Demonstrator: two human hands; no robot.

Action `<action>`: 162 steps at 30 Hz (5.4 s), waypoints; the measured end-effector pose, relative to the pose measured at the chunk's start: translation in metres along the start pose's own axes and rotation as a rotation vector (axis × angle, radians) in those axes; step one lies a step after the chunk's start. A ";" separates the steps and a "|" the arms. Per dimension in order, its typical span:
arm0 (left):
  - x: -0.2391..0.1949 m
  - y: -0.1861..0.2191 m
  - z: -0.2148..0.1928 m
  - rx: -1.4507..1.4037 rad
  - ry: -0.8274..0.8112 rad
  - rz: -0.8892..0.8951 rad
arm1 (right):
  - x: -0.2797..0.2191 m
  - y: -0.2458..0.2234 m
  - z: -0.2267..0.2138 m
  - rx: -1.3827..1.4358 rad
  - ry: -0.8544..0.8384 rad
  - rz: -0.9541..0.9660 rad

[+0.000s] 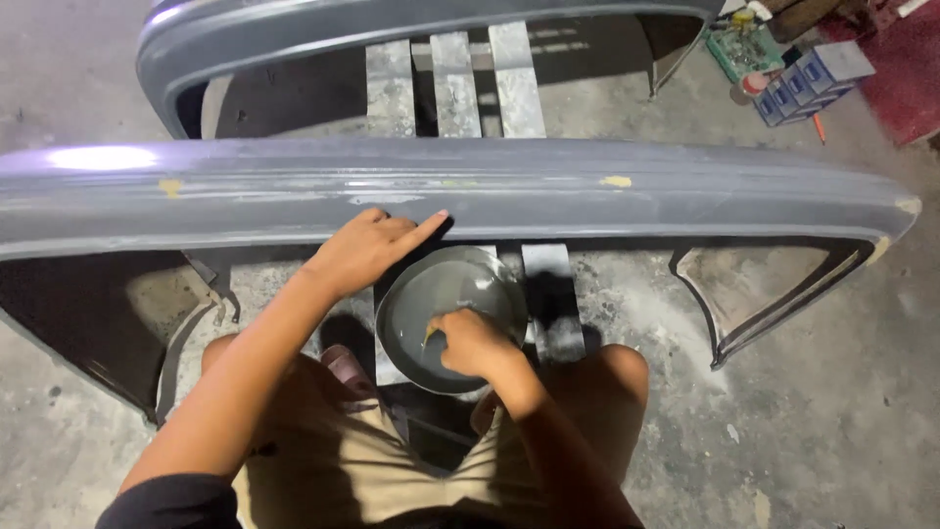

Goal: The person sands a gray car bumper using a sanding block and water. They repeatedly dip the sanding block into a bucket of water and rub it along the bumper's surface to smooth it.

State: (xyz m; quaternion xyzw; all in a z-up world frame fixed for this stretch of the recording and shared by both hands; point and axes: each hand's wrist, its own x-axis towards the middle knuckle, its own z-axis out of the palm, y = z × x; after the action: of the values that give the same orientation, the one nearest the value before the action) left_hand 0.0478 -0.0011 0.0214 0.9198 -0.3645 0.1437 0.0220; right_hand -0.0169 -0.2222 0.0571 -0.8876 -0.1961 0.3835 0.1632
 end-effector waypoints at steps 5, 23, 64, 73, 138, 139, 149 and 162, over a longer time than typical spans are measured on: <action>0.032 0.020 -0.043 -0.301 -0.163 -0.070 | -0.008 -0.009 -0.010 0.050 0.072 0.013; -0.013 -0.014 -0.023 0.051 0.292 -0.593 | 0.019 0.100 -0.118 -0.327 0.937 -0.549; -0.010 -0.055 -0.030 -0.135 0.093 -0.715 | 0.075 0.087 -0.133 -0.668 1.058 -0.719; -0.010 -0.052 -0.030 -0.101 0.111 -0.706 | 0.071 0.128 -0.121 -0.525 1.295 -0.623; -0.016 -0.086 -0.040 -0.422 -0.141 -0.701 | 0.084 0.101 -0.136 -0.612 0.915 -0.675; -0.014 -0.083 -0.041 -0.429 -0.110 -0.695 | 0.080 0.107 -0.136 -0.587 0.932 -0.668; -0.015 -0.085 -0.056 -0.704 -0.050 -0.786 | 0.173 -0.028 -0.099 -0.471 0.932 -1.049; -0.017 -0.083 -0.029 -0.395 0.051 -0.688 | 0.102 0.063 -0.135 -0.685 0.848 -0.686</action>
State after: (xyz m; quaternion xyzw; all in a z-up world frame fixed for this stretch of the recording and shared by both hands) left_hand 0.0850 0.0758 0.0495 0.9623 -0.0552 0.0777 0.2546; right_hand 0.1619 -0.2475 0.0552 -0.8508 -0.4987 -0.1589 0.0474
